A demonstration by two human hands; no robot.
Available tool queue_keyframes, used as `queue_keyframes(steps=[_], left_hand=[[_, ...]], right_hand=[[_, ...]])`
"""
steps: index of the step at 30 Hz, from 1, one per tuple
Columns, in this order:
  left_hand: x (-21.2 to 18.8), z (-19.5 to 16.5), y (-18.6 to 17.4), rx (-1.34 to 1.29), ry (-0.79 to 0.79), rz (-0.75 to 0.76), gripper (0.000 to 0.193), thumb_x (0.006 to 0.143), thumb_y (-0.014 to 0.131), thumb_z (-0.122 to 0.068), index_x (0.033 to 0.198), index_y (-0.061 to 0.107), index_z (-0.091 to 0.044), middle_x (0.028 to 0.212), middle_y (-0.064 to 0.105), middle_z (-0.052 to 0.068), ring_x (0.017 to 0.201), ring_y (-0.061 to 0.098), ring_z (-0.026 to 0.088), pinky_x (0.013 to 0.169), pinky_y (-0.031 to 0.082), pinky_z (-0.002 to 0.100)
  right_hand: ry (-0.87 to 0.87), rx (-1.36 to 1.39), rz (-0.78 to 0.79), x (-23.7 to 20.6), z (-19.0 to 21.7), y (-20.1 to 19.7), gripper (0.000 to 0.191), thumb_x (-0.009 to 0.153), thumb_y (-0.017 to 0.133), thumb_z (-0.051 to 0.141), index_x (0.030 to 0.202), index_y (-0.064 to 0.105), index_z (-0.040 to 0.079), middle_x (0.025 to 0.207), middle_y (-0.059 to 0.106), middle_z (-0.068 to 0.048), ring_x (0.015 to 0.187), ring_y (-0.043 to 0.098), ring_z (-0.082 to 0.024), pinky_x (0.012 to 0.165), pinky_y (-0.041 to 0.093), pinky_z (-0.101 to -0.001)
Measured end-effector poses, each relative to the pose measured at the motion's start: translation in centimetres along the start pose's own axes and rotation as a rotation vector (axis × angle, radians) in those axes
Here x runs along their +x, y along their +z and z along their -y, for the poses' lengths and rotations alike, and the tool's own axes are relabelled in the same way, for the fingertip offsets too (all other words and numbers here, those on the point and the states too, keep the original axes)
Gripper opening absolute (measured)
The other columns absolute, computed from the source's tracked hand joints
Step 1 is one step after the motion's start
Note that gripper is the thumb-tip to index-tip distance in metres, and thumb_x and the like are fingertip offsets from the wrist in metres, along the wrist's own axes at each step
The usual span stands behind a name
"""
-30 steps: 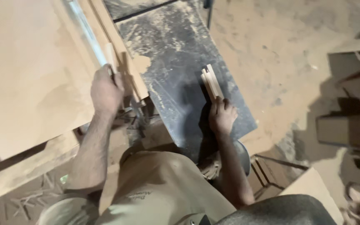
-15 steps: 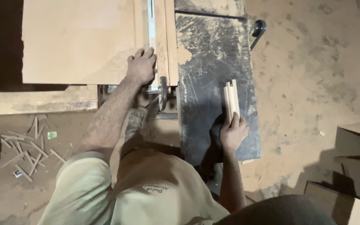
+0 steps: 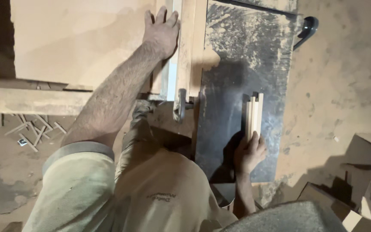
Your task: The person cuts narrow wooden strips into shorter pieces on a table saw, pushing each strip through the blade and stacking the cut pieces on the side table. They gather the finished pieces, briefly sort them into a bucket, then return to cutting more strips.
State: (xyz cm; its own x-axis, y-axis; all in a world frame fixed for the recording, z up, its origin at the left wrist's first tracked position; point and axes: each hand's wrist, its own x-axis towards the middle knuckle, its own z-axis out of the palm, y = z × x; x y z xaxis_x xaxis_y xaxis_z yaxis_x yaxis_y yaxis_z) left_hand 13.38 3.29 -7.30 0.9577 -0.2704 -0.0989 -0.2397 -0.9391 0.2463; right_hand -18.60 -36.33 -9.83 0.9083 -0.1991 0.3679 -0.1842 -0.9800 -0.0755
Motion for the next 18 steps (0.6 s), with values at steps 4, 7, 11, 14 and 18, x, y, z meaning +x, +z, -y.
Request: queue_keyframes(steps=[4, 7, 11, 14, 18], left_hand=[[3.5, 1.7, -0.3, 0.002, 0.012, 0.022, 0.058, 0.094, 0.047, -0.011, 0.151, 0.046, -0.003, 0.164, 0.032, 0.014, 0.153, 0.017, 0.04, 0.114, 0.01, 0.076], [6.0, 2.8, -0.5, 0.004, 0.015, 0.018, 0.06, 0.092, 0.048, -0.009, 0.152, 0.046, -0.003, 0.164, 0.032, 0.014, 0.153, 0.018, 0.039, 0.115, 0.008, 0.075], [9.7, 4.1, -1.8, 0.012, 0.033, -0.008, 0.055, 0.095, 0.049, -0.01, 0.149, 0.049, -0.001, 0.163, 0.035, 0.017, 0.15, 0.024, 0.04, 0.115, 0.009, 0.075], [12.1, 5.1, -3.0, 0.028, 0.048, -0.037, 0.055, 0.089, 0.051, -0.01, 0.143, 0.054, 0.002, 0.151, 0.047, 0.019, 0.142, 0.035, 0.042, 0.109, 0.013, 0.075], [16.1, 6.5, -4.9, -0.036, 0.066, -0.032, 0.035, 0.091, 0.052, -0.013, 0.121, 0.066, -0.003, 0.125, 0.066, 0.016, 0.12, 0.057, 0.036, 0.104, 0.029, 0.072]], right_hand=[[-0.019, 0.003, 0.028, 0.2, 0.4, -0.9, 0.043, 0.104, 0.066, 0.023, 0.144, 0.061, 0.008, 0.14, 0.059, -0.022, 0.118, 0.058, -0.046, 0.098, 0.046, -0.0584], [-0.013, -0.006, 0.069, 0.5, 0.9, -1.3, 0.044, 0.103, 0.064, 0.025, 0.143, 0.06, 0.006, 0.14, 0.059, -0.023, 0.118, 0.057, -0.047, 0.098, 0.046, -0.0584], [0.011, 0.001, 0.082, 1.0, 1.3, -1.8, 0.044, 0.104, 0.063, 0.027, 0.142, 0.061, 0.005, 0.139, 0.058, -0.024, 0.119, 0.055, -0.047, 0.1, 0.045, -0.0577], [0.027, -0.012, 0.114, 1.1, 1.7, -2.1, 0.045, 0.101, 0.062, 0.027, 0.141, 0.061, 0.004, 0.14, 0.057, -0.024, 0.12, 0.055, -0.046, 0.102, 0.043, -0.0574], [0.031, 0.008, 0.121, 1.5, 2.3, -2.7, 0.044, 0.102, 0.061, 0.025, 0.141, 0.06, 0.003, 0.14, 0.057, -0.025, 0.122, 0.054, -0.046, 0.102, 0.042, -0.0559]])
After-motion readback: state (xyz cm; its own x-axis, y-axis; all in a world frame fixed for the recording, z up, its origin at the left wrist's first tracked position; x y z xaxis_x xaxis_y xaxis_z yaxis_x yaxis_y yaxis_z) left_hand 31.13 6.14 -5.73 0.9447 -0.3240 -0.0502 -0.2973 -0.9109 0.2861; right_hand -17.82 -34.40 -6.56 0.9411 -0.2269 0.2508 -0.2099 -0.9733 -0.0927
